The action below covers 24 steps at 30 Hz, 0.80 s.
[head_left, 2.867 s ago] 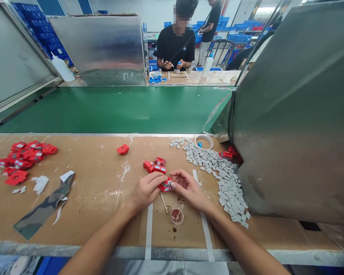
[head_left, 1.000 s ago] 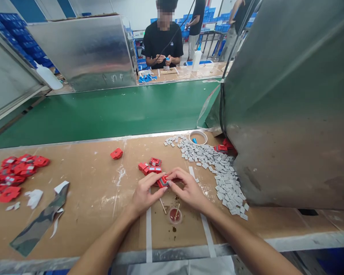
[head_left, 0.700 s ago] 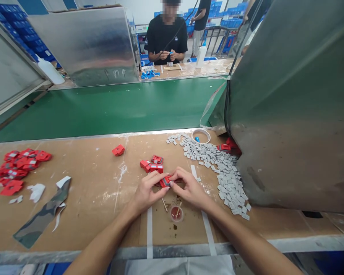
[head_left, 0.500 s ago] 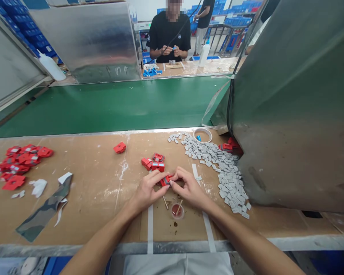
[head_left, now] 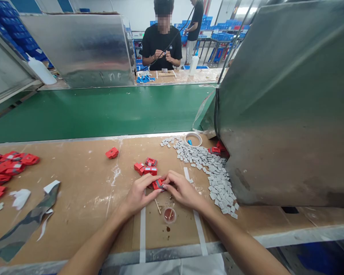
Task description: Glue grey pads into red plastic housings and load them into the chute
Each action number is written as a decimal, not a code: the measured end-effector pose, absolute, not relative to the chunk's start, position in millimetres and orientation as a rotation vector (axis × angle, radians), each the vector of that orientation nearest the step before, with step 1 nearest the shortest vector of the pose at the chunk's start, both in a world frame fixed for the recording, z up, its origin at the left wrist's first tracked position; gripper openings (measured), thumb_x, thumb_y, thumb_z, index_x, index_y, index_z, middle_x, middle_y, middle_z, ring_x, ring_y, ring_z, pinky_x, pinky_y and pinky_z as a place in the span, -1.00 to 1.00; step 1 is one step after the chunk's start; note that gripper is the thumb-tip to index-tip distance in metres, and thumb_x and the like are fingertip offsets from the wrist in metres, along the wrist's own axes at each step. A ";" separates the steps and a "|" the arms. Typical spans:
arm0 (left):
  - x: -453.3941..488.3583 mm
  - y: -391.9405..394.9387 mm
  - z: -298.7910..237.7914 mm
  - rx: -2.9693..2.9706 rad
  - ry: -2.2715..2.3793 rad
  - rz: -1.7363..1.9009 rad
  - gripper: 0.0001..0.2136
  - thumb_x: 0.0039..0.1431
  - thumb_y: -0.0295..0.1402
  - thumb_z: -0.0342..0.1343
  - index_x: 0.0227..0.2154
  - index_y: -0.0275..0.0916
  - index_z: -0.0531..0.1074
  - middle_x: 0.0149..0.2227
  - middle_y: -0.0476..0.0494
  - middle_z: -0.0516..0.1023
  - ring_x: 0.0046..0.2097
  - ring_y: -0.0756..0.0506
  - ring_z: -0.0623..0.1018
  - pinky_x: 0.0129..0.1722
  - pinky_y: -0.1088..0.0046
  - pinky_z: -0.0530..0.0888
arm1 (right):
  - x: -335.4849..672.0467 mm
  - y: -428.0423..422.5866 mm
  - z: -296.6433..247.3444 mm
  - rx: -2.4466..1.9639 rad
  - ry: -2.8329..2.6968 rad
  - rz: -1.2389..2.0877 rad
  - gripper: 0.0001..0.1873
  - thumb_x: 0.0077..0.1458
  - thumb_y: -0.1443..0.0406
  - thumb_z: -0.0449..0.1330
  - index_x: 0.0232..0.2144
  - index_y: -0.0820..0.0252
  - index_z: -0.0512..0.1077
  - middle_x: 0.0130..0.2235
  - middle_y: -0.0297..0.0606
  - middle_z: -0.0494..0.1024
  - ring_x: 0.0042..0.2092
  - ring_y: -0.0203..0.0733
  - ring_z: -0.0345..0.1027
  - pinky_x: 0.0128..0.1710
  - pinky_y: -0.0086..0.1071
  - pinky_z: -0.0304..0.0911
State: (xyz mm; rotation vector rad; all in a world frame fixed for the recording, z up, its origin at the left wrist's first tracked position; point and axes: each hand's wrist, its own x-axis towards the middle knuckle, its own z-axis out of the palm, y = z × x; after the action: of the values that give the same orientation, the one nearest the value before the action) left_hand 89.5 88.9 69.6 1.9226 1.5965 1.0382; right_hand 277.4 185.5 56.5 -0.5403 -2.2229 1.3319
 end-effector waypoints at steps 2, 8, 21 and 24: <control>91.5 88.2 67.1 1.921 1.599 1.045 -0.77 0.25 -0.34 0.14 -0.07 -0.27 0.50 -0.18 -0.21 0.59 -0.15 -0.11 0.58 -0.13 0.39 0.51 | 275.5 182.5 53.7 -0.559 -2.193 1.332 -0.80 0.26 0.35 0.10 -0.45 0.17 0.27 -0.33 -0.27 0.39 -0.28 -0.21 0.29 -0.27 -0.36 0.18; 94.8 89.3 62.6 1.882 1.648 1.090 -0.75 0.24 -0.29 0.14 -0.07 -0.28 0.49 -0.19 -0.23 0.58 -0.16 -0.13 0.57 -0.14 0.37 0.51 | 272.2 180.0 52.6 -0.606 -2.097 1.423 -0.78 0.26 0.27 0.12 -0.45 0.19 0.29 -0.35 -0.27 0.40 -0.30 -0.22 0.28 -0.28 -0.37 0.16; 62.9 98.2 52.5 2.042 1.905 0.997 -0.78 0.31 -0.36 -0.02 -0.06 -0.15 0.44 0.02 -0.20 0.53 -0.07 -0.16 0.59 -0.11 0.32 0.52 | 321.1 169.5 96.1 -0.748 -2.015 1.260 -0.72 0.31 0.14 0.11 -0.37 0.19 0.40 -0.24 -0.18 0.52 -0.18 -0.16 0.41 -0.13 -0.31 0.27; 62.1 99.6 48.2 2.039 1.938 1.035 -0.83 0.29 -0.28 -0.01 -0.16 -0.13 0.44 -0.05 -0.19 0.58 -0.10 -0.18 0.60 -0.15 0.34 0.51 | 386.6 133.5 112.4 -0.893 -2.103 1.115 -0.74 0.33 0.18 0.08 -0.37 0.16 0.40 -0.19 -0.16 0.54 -0.15 -0.15 0.43 -0.10 -0.31 0.28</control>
State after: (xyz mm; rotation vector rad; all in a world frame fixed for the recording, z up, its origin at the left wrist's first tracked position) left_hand 62.1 99.6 48.2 2.0386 1.9382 1.0350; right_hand 386.6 133.5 112.4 -0.8928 -2.1029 1.1153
